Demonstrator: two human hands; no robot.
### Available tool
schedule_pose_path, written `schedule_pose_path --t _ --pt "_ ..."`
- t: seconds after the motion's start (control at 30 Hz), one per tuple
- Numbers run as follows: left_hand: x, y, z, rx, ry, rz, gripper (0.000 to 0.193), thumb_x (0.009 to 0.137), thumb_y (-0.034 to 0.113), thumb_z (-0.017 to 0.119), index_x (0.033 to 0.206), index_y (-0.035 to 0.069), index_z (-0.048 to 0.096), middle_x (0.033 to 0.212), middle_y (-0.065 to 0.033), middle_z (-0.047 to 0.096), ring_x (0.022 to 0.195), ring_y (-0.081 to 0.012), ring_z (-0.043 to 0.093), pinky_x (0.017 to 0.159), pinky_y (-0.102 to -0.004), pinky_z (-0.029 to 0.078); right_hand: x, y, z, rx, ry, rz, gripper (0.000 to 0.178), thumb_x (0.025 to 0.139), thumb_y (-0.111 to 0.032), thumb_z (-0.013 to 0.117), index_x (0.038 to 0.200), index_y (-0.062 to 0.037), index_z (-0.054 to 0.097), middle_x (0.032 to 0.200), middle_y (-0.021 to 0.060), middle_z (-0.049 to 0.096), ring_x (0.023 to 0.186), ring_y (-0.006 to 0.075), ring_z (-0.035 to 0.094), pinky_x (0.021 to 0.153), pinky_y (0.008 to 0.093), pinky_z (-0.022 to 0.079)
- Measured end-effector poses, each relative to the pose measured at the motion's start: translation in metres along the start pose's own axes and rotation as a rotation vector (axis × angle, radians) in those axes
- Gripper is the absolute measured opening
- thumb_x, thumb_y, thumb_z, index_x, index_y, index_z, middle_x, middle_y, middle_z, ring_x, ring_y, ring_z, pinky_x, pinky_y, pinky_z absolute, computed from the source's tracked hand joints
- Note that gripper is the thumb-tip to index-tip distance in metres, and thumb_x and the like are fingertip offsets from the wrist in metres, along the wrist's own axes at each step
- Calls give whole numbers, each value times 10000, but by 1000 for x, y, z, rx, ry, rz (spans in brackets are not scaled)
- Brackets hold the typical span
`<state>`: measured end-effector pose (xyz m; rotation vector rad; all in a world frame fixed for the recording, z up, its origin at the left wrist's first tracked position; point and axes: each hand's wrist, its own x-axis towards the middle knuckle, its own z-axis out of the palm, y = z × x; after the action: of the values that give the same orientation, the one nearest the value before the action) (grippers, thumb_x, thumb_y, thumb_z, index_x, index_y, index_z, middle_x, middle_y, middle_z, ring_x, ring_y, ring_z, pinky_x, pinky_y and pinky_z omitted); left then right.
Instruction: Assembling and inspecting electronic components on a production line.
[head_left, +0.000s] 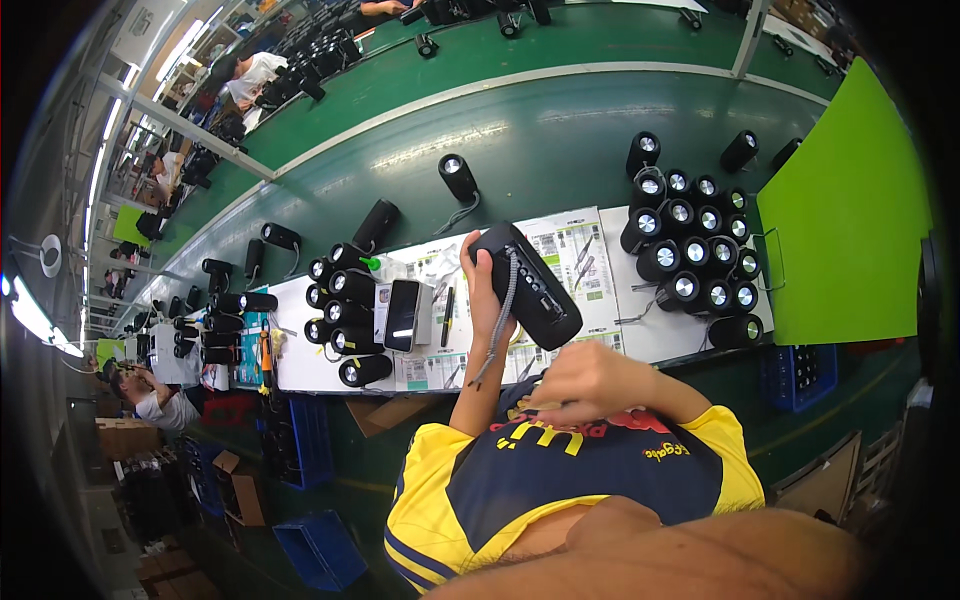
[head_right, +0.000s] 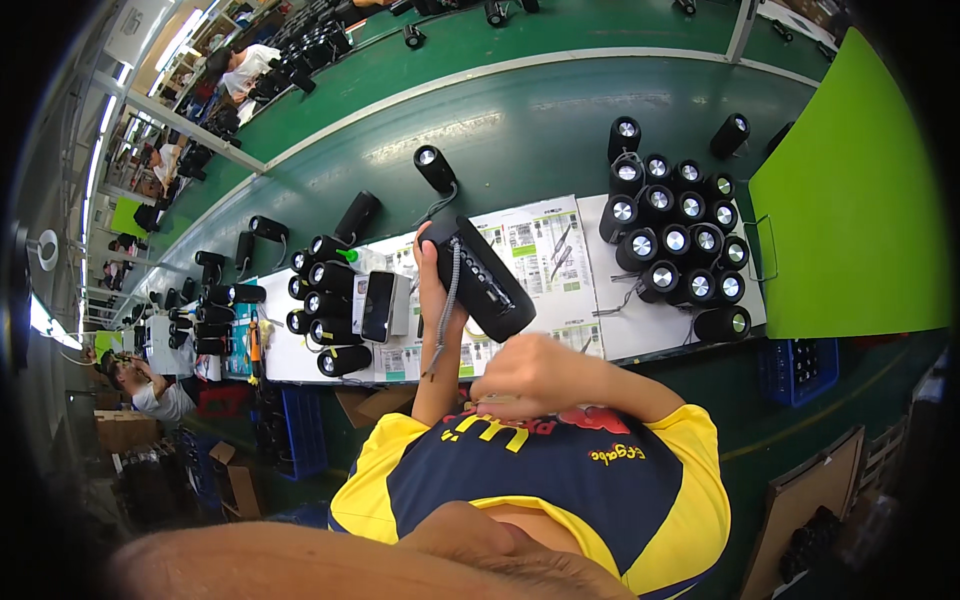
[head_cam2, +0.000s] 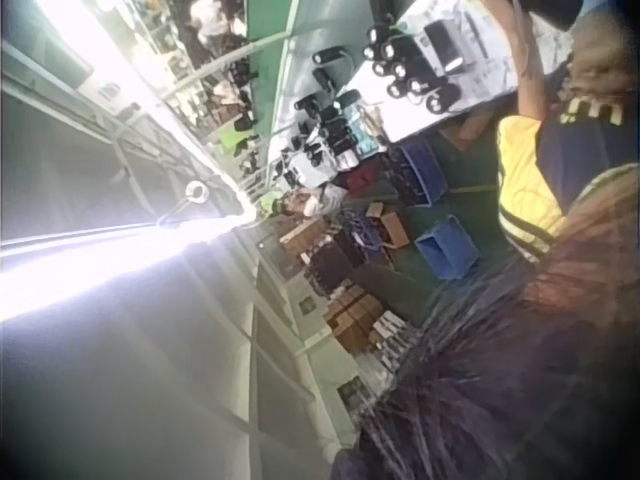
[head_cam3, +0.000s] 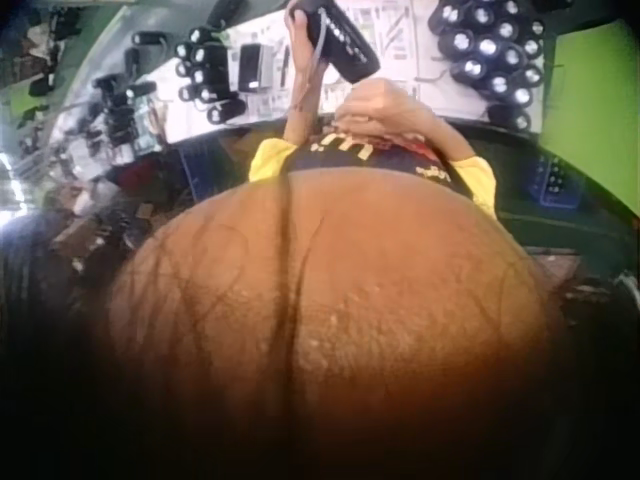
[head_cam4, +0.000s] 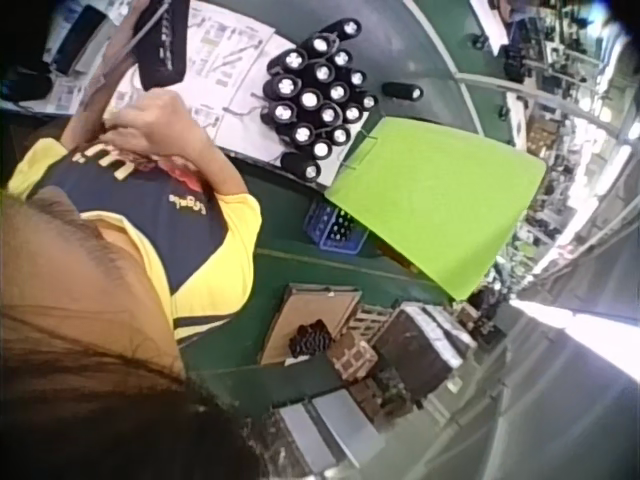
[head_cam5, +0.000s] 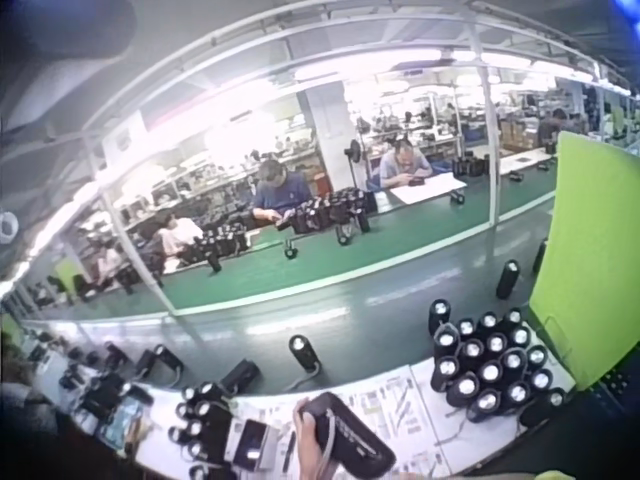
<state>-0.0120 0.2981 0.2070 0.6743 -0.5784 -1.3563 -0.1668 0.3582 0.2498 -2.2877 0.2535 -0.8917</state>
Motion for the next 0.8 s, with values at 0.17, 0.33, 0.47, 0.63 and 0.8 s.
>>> schedule_pose_path --t 0.17,0.33,0.47,0.63,0.8 --pt "-8 -3 -5 -95 20 -31 412 920 322 456 1253 136 301 1058 -87 517 876 -154 560 759 -279 489 -21 22 -5 27 641 447 96 751 -32 555 844 -22 577 785 56 572 730 161 546 669 272 428" --pt "-7 -20 -24 -224 -41 -141 386 930 308 429 1252 122 324 1086 -77 512 919 -156 552 783 -280 479 -26 46 14 984 583 751 510 822 -305 540 1233 -88 330 1128 100 451 934 182 527 799 292 436" --pt "-12 -19 -21 -247 -42 -114 461 906 324 457 1290 120 305 1121 -80 502 983 -174 531 856 -315 444 -29 44 20 1187 530 812 626 775 -316 610 1257 -73 291 1077 115 492 920 201 563 791 286 456" --pt "-20 -5 -13 120 -56 103 619 813 350 593 1291 70 316 1147 -101 485 1042 -205 506 911 -334 407 -19 39 18 -280 552 502 748 571 -168 774 1207 -59 396 1069 122 469 988 234 498 830 326 410" --pt "-27 -11 -18 -311 -219 -93 704 724 422 678 1233 18 406 1175 -180 507 1043 -382 533 868 -489 465 -34 30 15 574 609 658 812 617 -254 756 1278 -51 330 1109 103 455 1047 196 460 888 297 370"
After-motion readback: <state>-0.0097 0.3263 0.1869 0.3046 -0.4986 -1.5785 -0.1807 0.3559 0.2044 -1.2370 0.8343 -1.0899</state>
